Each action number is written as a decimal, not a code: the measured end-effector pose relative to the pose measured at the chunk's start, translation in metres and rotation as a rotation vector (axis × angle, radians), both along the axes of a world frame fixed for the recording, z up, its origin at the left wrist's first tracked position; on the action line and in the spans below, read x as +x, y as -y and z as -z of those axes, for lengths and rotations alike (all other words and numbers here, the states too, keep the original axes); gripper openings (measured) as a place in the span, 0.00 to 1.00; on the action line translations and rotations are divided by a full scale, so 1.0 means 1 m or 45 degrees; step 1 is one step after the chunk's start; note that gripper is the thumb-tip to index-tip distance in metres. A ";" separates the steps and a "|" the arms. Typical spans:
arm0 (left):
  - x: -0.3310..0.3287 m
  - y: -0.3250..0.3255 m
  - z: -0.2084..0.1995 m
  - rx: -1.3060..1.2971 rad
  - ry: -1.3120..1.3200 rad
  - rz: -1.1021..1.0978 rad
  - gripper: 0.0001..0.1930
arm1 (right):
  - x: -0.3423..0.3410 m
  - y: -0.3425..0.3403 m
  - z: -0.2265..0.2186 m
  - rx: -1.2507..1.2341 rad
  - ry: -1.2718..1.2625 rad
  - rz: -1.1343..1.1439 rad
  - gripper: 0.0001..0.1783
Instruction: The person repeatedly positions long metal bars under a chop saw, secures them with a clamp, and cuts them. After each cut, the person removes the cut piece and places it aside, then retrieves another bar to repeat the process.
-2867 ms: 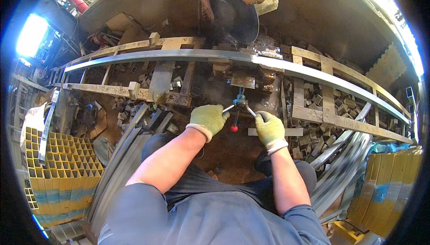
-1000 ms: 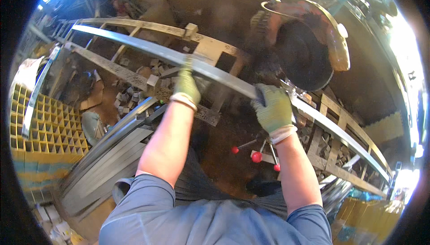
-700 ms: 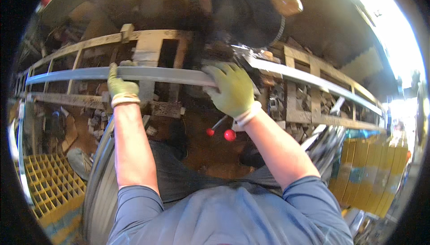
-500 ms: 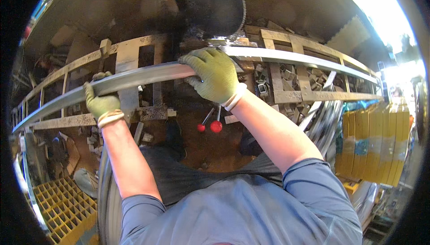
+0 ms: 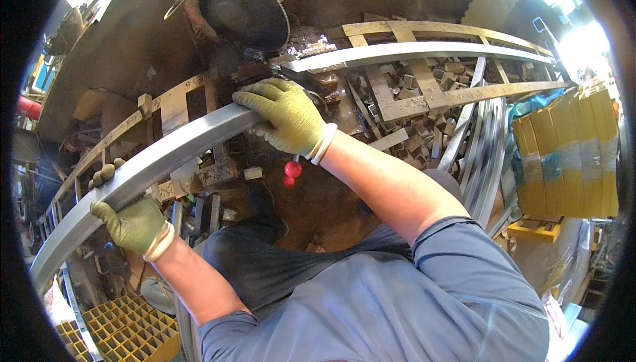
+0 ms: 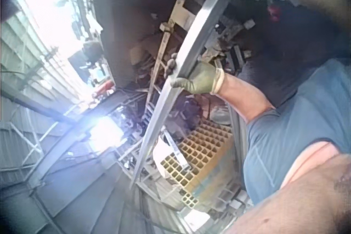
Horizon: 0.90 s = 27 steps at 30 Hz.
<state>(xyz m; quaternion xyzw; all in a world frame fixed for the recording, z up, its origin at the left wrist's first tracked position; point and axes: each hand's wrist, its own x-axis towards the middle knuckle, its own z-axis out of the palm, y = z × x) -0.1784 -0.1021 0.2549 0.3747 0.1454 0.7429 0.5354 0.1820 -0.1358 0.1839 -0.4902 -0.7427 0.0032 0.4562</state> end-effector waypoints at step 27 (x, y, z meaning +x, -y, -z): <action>0.052 0.190 -0.038 0.227 -0.525 -0.131 0.39 | 0.024 0.068 0.004 -0.019 -0.018 0.016 0.40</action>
